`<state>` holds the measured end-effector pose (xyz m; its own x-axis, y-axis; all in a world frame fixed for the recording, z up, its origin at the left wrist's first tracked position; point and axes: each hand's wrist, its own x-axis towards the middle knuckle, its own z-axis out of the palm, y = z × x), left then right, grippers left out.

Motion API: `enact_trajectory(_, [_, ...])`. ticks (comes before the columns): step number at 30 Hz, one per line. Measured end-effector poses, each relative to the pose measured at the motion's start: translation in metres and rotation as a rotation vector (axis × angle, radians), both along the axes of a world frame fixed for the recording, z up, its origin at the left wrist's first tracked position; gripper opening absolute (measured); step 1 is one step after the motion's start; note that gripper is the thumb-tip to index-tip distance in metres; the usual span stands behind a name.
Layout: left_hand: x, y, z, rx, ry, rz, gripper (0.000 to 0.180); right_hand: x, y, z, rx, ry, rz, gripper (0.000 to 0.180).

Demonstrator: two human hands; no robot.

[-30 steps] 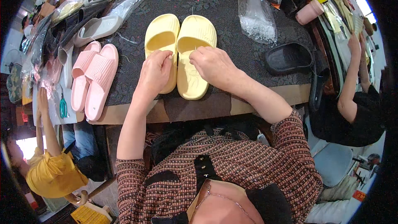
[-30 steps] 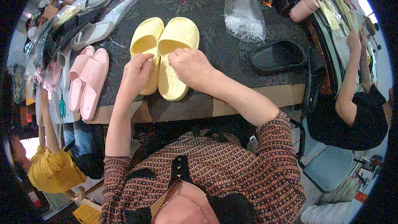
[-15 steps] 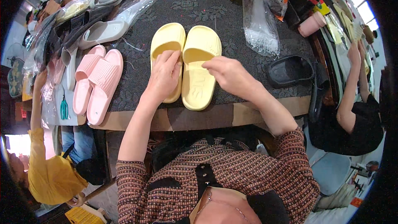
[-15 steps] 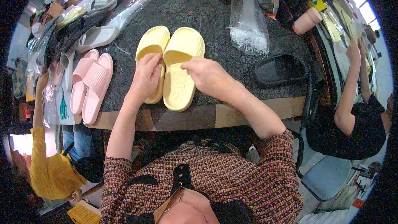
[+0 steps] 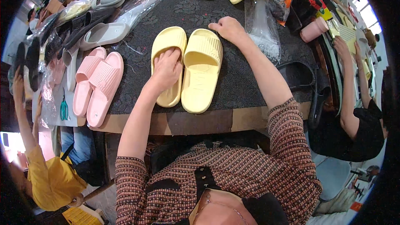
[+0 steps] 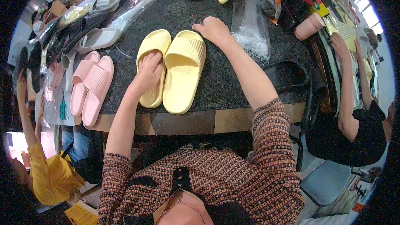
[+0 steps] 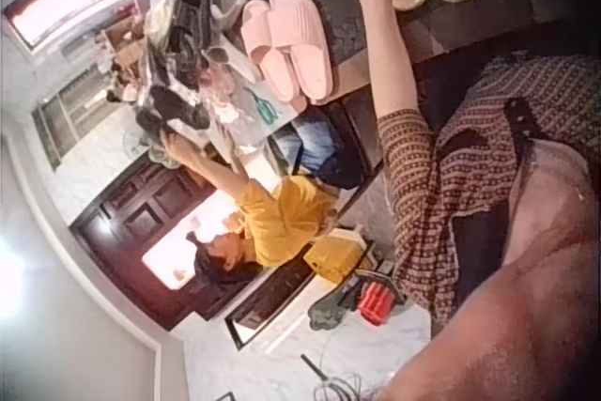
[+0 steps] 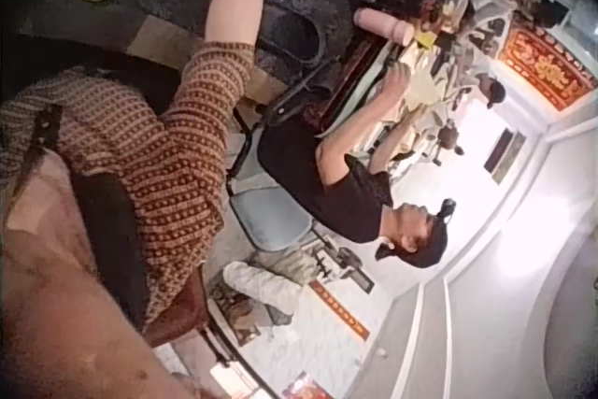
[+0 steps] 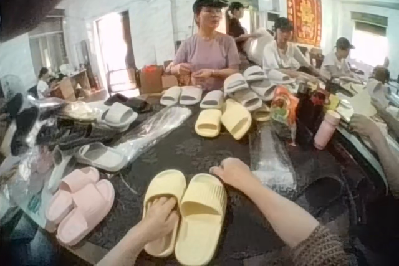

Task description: The person pairs slide sandals together by hand, threading and securing plastic tag fasteners through each pair before setting them aside.

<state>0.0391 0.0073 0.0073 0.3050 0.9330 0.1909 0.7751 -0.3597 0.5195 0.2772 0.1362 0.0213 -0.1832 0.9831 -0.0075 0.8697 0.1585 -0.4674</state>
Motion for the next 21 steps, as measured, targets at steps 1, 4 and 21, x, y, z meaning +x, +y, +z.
enact_trajectory(1, [-0.001, 0.002, 0.0, -0.001, 0.001, 0.003, 0.031, -0.004, 0.007, -0.004, 0.009, -0.007, 0.005, 0.039])
enact_trajectory(4, [-0.004, 0.007, -0.002, 0.013, 0.002, 0.013, 0.03, -0.006, 0.019, -0.015, 0.028, 0.011, 0.039, 0.029])
enact_trajectory(21, [0.0, 0.012, -0.012, 0.081, -0.025, 0.037, 0.023, -0.079, 0.026, 0.002, 0.061, 0.386, 0.69, 0.017])
